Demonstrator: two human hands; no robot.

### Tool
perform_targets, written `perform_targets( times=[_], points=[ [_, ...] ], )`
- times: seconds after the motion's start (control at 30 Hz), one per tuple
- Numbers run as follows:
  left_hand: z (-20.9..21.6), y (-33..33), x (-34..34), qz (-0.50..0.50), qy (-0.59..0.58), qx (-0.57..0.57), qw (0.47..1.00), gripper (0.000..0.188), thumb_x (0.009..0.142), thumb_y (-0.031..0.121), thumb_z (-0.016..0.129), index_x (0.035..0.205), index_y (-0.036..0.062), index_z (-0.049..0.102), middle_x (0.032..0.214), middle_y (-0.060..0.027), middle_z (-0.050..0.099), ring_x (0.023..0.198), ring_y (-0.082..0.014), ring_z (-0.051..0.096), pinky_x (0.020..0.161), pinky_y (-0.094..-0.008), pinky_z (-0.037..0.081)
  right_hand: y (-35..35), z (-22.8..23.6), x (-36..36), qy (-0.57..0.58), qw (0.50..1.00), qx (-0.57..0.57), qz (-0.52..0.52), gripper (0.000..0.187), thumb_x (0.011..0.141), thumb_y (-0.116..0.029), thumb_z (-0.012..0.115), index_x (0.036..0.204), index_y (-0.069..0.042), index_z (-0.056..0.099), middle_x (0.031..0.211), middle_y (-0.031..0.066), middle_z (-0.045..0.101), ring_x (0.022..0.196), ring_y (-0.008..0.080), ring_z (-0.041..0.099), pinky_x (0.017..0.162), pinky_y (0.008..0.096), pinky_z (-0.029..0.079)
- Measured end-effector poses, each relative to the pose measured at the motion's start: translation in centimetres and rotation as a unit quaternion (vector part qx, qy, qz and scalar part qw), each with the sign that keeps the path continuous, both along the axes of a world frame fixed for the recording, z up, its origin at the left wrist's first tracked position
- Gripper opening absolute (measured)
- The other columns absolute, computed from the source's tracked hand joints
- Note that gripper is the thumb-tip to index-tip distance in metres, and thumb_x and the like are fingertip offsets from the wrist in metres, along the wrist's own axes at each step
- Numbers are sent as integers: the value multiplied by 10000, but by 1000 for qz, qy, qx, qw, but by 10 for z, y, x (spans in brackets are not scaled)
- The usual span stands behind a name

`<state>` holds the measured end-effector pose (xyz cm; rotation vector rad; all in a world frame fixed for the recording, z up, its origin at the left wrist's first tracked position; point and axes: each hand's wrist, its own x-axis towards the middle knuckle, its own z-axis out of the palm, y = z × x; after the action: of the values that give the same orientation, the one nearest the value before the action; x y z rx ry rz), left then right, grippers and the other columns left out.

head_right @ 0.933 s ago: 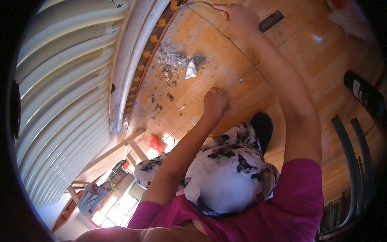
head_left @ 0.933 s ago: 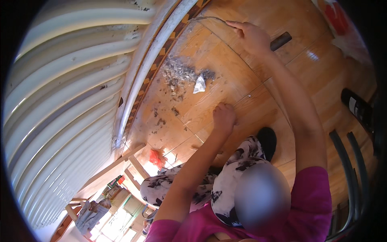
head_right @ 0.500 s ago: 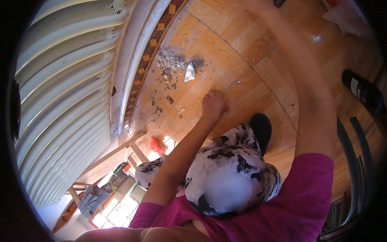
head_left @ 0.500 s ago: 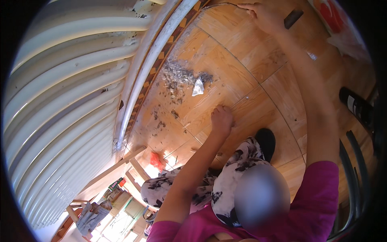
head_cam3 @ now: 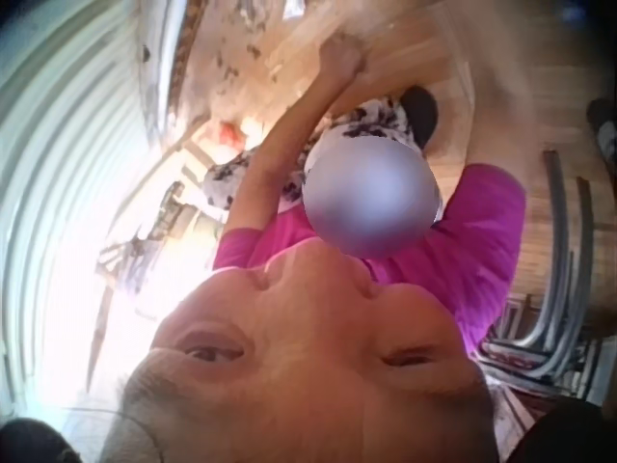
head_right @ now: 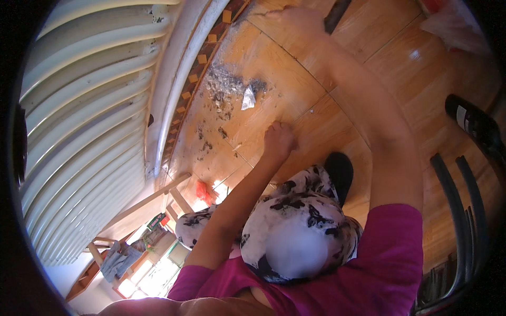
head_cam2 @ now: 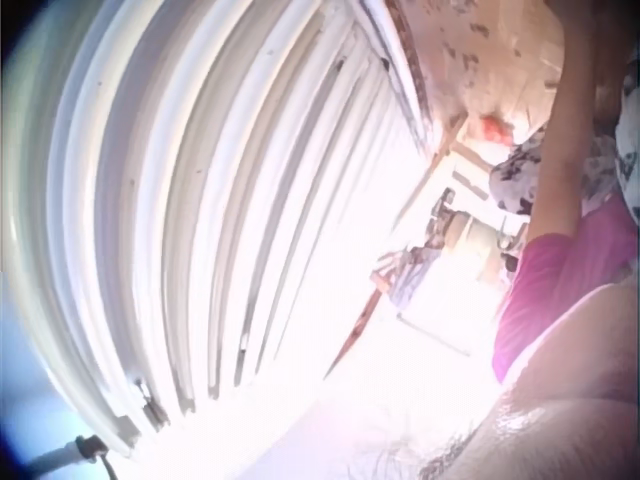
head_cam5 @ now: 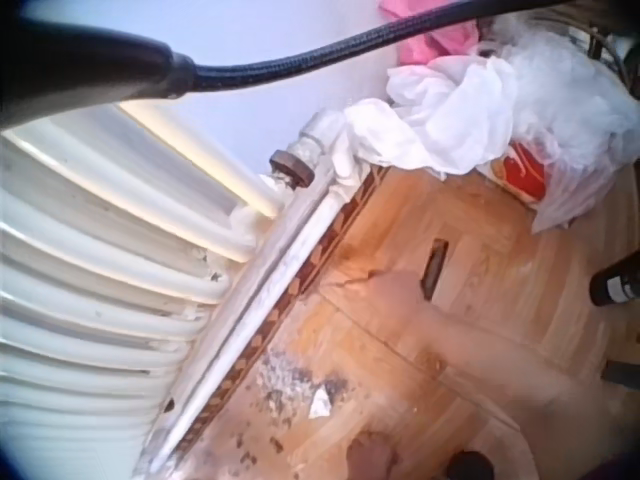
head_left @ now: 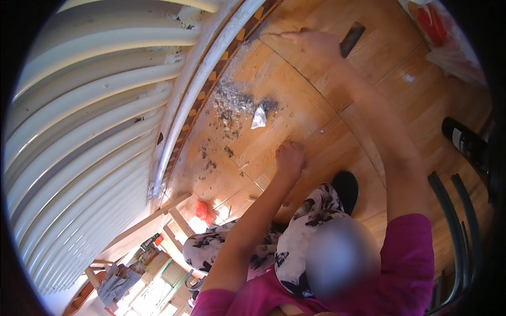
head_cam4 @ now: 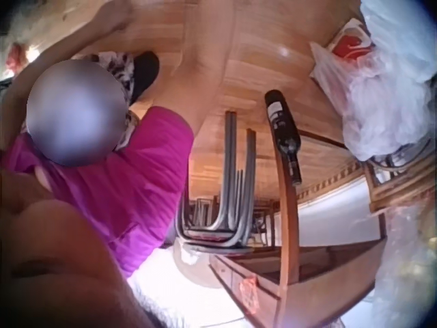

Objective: The person scrapes debris and residue from the floor near a white radiator using a hammer and a chisel. They repeatedly strike the chisel with the hammer to loosen material and then wipe the area with a cloth.

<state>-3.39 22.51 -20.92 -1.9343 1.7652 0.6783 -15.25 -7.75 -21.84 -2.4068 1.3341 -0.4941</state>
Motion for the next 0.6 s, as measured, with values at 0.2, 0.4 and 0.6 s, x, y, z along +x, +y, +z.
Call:
perform_targets(
  times=[0.2, 0.4, 0.6],
  points=[
    [13, 0, 4, 8, 18, -12, 1000, 584, 566, 315, 871, 956, 3, 569, 993, -175, 572, 946, -338, 599, 814, -436, 506, -10, 17, -14, 33, 998, 31, -44, 520, 869, -82, 538, 1303, -366, 575, 862, 48, 647, 791, 276, 652, 651, 396, 516],
    [3, -1, -2, 8, -13, 8, 1000, 584, 581, 322, 867, 956, -11, 568, 994, -182, 567, 954, -346, 594, 824, -432, 502, 5, -3, -15, -15, 998, -7, -68, 535, 863, -52, 544, 1298, -361, 582, 907, 44, 662, 755, 262, 651, 619, 381, 522],
    [19, -4, 1, -9, 37, -19, 999, 483, 626, 250, 830, 939, -2, 561, 967, -172, 553, 899, -319, 587, 784, -427, 497, -5, 15, -25, 15, 998, 3, -63, 524, 876, -48, 512, 1293, -358, 584, 885, 41, 637, 769, 260, 653, 614, 379, 527]
  ],
)
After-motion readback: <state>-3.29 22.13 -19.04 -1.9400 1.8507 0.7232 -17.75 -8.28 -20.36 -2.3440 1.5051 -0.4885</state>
